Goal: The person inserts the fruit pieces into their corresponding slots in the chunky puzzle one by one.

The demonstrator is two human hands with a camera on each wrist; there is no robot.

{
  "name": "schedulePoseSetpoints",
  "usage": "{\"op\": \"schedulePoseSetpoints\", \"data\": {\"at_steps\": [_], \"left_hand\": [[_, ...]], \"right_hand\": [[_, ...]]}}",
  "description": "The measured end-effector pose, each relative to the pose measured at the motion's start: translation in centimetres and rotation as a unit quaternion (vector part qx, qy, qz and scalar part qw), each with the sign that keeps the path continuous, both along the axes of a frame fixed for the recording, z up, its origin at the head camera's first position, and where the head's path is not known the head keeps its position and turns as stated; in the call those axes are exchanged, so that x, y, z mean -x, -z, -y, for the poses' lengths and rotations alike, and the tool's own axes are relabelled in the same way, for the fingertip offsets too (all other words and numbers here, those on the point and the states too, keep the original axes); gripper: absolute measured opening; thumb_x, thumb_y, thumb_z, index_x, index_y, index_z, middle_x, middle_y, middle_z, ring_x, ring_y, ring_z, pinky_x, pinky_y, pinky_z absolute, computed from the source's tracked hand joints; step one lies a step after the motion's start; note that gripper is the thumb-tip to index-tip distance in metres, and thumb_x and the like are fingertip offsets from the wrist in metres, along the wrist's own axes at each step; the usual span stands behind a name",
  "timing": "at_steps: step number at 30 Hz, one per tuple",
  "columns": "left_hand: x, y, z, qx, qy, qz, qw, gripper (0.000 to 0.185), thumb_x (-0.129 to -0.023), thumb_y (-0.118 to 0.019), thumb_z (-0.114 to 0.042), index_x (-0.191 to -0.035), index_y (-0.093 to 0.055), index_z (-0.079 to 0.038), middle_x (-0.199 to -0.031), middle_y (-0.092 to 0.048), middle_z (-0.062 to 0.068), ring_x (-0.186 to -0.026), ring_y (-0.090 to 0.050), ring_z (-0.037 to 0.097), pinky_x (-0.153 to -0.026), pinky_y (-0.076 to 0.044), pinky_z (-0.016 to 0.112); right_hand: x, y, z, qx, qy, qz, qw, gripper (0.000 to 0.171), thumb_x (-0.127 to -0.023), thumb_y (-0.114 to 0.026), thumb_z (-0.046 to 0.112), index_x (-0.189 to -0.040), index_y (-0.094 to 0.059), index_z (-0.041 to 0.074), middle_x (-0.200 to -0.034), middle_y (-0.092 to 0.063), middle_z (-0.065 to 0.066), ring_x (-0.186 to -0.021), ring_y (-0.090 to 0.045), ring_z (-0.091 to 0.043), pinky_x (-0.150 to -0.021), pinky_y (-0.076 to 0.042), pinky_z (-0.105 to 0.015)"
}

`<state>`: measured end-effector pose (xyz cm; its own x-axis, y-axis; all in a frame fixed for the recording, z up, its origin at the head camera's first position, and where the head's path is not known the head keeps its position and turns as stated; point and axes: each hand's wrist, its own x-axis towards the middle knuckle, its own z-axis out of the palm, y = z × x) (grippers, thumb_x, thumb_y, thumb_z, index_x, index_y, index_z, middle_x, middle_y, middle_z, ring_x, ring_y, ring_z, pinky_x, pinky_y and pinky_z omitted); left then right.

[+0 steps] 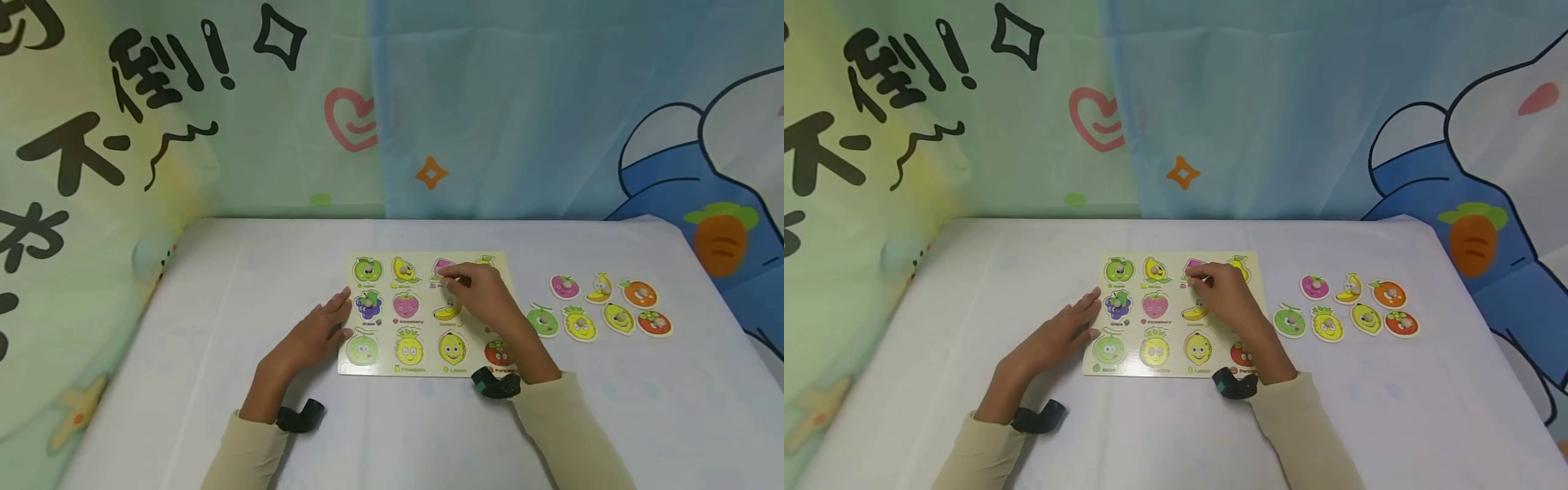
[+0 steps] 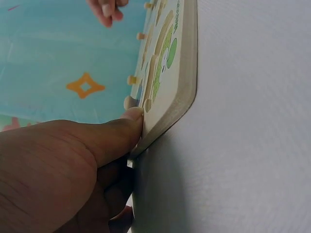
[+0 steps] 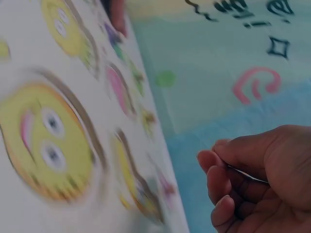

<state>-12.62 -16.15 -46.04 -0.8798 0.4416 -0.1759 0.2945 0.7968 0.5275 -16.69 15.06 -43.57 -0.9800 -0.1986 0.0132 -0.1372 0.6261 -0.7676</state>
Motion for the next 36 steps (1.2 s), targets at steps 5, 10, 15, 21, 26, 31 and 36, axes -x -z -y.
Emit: {"op": "schedulePoseSetpoints", "data": {"at_steps": [5, 10, 15, 21, 26, 31, 36], "left_hand": [[-0.1, 0.0, 0.2, -0.007, -0.003, 0.005, 1.0000, 0.061, -0.098, -0.060, -0.021, -0.149, -0.033, -0.002, -0.160, -0.017, 0.002, -0.146, -0.016, 0.020, -0.118, -0.015, 0.042], [-0.1, 0.3, 0.2, -0.015, -0.004, 0.008, 0.9998, 0.061, -0.098, -0.060, -0.021, -0.150, -0.033, -0.003, -0.160, -0.017, 0.001, -0.146, -0.016, 0.020, -0.118, -0.015, 0.042], [-0.1, 0.4, 0.1, -0.015, -0.004, 0.008, 0.9998, 0.061, -0.098, -0.060, -0.021, -0.149, -0.034, -0.003, -0.160, -0.018, 0.002, -0.146, -0.017, 0.020, -0.118, -0.015, 0.042], [-0.2, 0.2, 0.1, -0.014, -0.007, 0.008, 0.9998, 0.061, -0.098, -0.061, -0.021, -0.149, -0.034, -0.003, -0.160, -0.018, 0.002, -0.146, -0.017, 0.020, -0.118, -0.015, 0.042], [-0.3, 0.1, 0.1, -0.019, -0.009, 0.007, 0.9998, 0.061, -0.097, -0.061, -0.021, -0.149, -0.035, -0.002, -0.159, -0.019, 0.002, -0.146, -0.017, 0.021, -0.118, -0.015, 0.042], [-0.3, 0.1, 0.0, -0.019, -0.009, 0.003, 0.9998, 0.061, -0.097, -0.061, -0.021, -0.149, -0.035, -0.003, -0.159, -0.019, 0.002, -0.146, -0.017, 0.021, -0.118, -0.016, 0.042], [-0.1, 0.2, 0.0, -0.014, -0.007, 0.001, 0.9999, 0.062, -0.097, -0.061, -0.022, -0.149, -0.034, -0.004, -0.159, -0.018, 0.001, -0.146, -0.017, 0.020, -0.118, -0.015, 0.041]], "right_hand": [[0.0, -0.5, -3.1, 0.003, 0.029, -0.015, 0.999, 0.026, -0.099, -0.060, 0.015, -0.120, -0.069, 0.003, -0.113, -0.067, -0.013, -0.083, -0.056, -0.024, -0.070, -0.047, -0.034], [-0.4, -0.7, -6.1, -0.001, 0.076, -0.021, 0.997, 0.031, -0.099, -0.058, 0.019, -0.123, -0.067, 0.002, -0.116, -0.065, -0.018, -0.087, -0.057, -0.027, -0.072, -0.047, -0.035], [0.5, 3.1, -10.4, -0.034, 0.135, -0.034, 0.990, 0.040, -0.099, -0.054, 0.040, -0.128, -0.066, 0.015, -0.116, -0.065, -0.007, -0.093, -0.056, -0.022, -0.077, -0.047, -0.035], [-1.3, -0.1, -11.5, -0.059, 0.203, 0.002, 0.977, 0.038, -0.101, -0.054, 0.028, -0.129, -0.063, 0.005, -0.118, -0.063, -0.016, -0.098, -0.056, -0.026, -0.074, -0.051, -0.037], [-1.3, 0.0, -13.4, -0.052, 0.238, 0.045, 0.969, 0.041, -0.101, -0.051, 0.027, -0.133, -0.059, 0.003, -0.124, -0.060, -0.020, -0.106, -0.054, -0.031, -0.079, -0.049, -0.029], [-1.0, 0.8, -14.6, -0.049, 0.268, 0.090, 0.958, 0.043, -0.101, -0.051, 0.026, -0.137, -0.056, 0.003, -0.128, -0.057, -0.022, -0.114, -0.051, -0.036, -0.093, -0.046, -0.047], [-0.8, 1.5, -15.3, -0.057, 0.284, 0.119, 0.950, 0.044, -0.100, -0.052, 0.026, -0.136, -0.055, 0.001, -0.132, -0.054, -0.024, -0.119, -0.048, -0.040, -0.100, -0.041, -0.056]]}}
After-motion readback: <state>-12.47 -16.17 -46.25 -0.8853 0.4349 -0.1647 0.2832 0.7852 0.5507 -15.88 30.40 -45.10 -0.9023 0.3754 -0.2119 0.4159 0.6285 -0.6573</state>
